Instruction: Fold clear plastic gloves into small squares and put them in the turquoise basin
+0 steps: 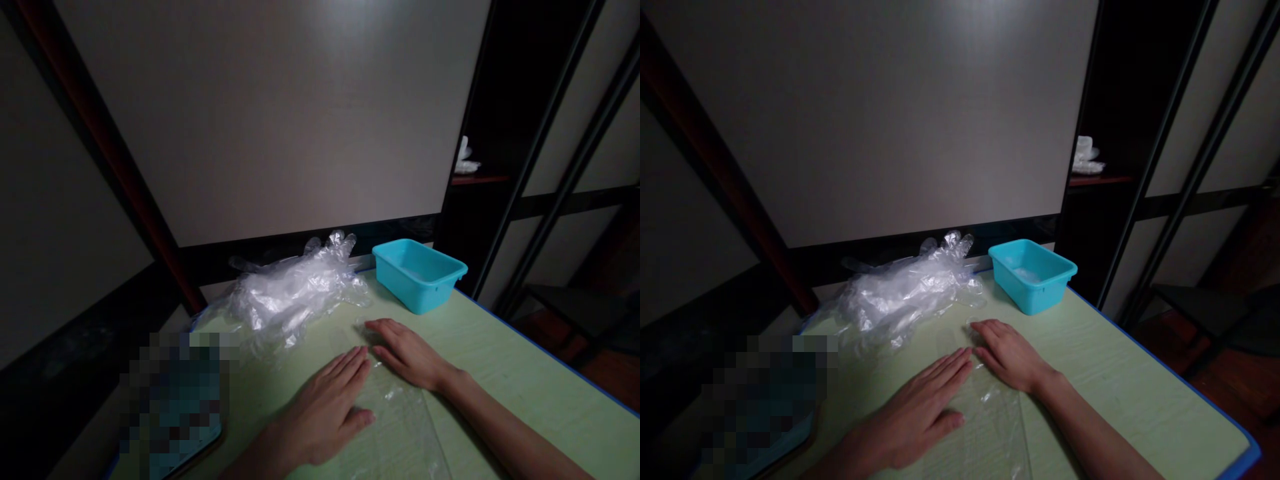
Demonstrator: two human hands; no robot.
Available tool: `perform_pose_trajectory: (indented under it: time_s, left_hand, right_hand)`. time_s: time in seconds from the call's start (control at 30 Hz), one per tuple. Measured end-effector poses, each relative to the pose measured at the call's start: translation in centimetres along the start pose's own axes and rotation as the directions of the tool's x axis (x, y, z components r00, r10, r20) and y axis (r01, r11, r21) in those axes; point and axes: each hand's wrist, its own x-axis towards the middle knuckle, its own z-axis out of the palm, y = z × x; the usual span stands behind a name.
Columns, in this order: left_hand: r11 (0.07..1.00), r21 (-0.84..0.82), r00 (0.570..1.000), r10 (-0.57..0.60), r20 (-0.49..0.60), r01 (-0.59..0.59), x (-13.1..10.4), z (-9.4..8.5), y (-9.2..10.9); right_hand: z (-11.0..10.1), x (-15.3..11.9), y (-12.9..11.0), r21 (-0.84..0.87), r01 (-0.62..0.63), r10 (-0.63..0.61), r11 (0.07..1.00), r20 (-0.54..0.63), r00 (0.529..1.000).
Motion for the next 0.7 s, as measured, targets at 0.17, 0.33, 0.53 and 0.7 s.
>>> perform_pose_trajectory:
  time_s: [0.17, 0.33, 0.53, 0.7]
  left_hand:
    - [1.0, 0.004, 1.0, -0.005, -0.003, 0.005, 0.06, -0.01, 0.09]
    - [1.0, 0.001, 1.0, -0.01, 0.001, 0.01, -0.05, -0.01, 0.01]
    - [1.0, -0.015, 1.0, -0.018, -0.02, 0.018, -0.08, 0.44, -0.3]
    - [0.981, -0.188, 0.993, -0.074, -0.097, 0.055, 0.02, 0.69, -0.79]
  right_hand:
    - [-0.1, -0.08, 0.03, 0.026, -0.006, 0.006, 1.0, 0.013, 1.0]
    - [-0.39, -0.14, -0.09, 0.04, -0.016, 0.015, 0.999, 0.017, 1.0]
    - [-0.5, -0.25, 0.0, 0.048, -0.01, 0.009, 0.999, 0.019, 1.0]
    - [-0.6, -0.35, 0.1, 0.044, -0.006, 0.005, 0.999, 0.024, 1.0]
